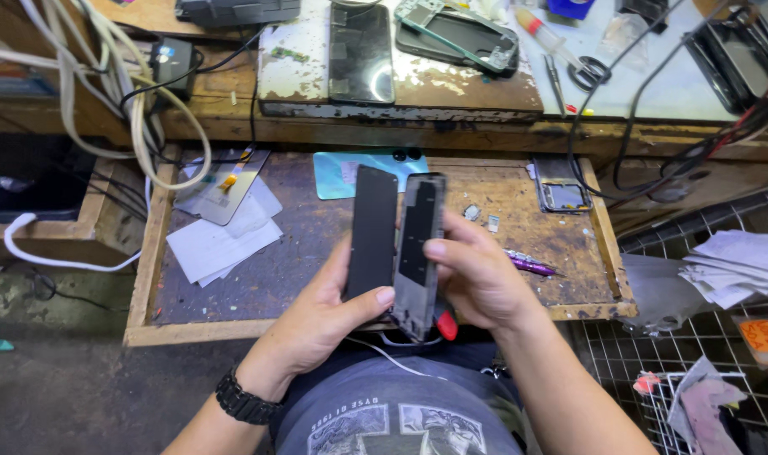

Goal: The person uses a heat gun to warm the edges of a smartphone, then uses a prying tool to separate the screen from the frame. They carefully lift the screen assembly, disconnect internal ribbon cables, and remove the screen from the device body.

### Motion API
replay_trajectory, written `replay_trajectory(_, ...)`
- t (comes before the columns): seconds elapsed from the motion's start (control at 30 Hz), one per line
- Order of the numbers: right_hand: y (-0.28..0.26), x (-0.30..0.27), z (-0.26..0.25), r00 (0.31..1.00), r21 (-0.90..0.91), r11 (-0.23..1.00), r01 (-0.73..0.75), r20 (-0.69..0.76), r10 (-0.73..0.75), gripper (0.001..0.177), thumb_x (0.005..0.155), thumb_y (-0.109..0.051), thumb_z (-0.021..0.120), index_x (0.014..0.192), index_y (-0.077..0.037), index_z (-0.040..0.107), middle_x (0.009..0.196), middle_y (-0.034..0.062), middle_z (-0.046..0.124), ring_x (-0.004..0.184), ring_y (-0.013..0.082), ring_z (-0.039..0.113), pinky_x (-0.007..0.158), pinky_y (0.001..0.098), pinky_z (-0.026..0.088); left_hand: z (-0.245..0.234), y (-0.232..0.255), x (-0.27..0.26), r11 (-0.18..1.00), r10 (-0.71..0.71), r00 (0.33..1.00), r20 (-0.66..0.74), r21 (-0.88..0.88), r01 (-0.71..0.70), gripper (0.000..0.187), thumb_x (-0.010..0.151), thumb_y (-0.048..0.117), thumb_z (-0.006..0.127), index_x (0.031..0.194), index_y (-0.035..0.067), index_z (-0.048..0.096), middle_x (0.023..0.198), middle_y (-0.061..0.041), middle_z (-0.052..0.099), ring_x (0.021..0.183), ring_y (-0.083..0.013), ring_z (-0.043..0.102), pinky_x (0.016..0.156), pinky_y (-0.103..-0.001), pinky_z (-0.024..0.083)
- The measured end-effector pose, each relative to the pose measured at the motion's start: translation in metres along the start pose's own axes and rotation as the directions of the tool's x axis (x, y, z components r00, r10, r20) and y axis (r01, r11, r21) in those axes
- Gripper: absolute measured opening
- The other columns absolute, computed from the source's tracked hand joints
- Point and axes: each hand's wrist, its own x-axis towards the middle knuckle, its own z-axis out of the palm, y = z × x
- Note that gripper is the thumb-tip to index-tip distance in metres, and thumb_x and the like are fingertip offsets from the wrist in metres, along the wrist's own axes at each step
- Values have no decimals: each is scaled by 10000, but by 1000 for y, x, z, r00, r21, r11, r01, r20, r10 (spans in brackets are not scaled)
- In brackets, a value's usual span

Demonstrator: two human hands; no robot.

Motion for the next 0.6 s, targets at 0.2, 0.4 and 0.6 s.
replay_trajectory(0.2, 8, -16, -24, 998, 158, 987, 41, 41, -48, 728, 849, -261, 790, 1436, 66, 510, 1305, 203, 640, 1188, 306, 651, 1078, 477, 505, 13, 19, -7, 987, -146, 988, 54, -55, 149, 830, 963, 162, 639, 1655, 97, 186, 1505, -155, 503, 1259, -210, 594, 1053, -348, 515)
replay_trajectory(0.4, 9, -20, -25, 992, 240, 968, 73, 78, -94, 820, 795, -266, 799, 1470, 71, 479, 1378, 238, 609, 1226, 368, 637, 1089, 534, 495, 22, 36, -9, 987, -155, 986, 66, -31, 157, 871, 927, 179, 696, 1641, 83, 206, 1438, -159, 505, 1203, -222, 612, 957, -353, 584)
replay_trajectory(0.6, 8, -18, -23, 984, 281, 957, 69, 139, -112, 776, 833, -247, 763, 1472, 90, 480, 1383, 262, 610, 1240, 390, 633, 1077, 552, 503, 23, 42, -9, 989, -149, 988, 34, 0, 149, 908, 896, 209, 739, 1641, 78, 236, 1377, -185, 535, 1173, -217, 649, 914, -329, 618)
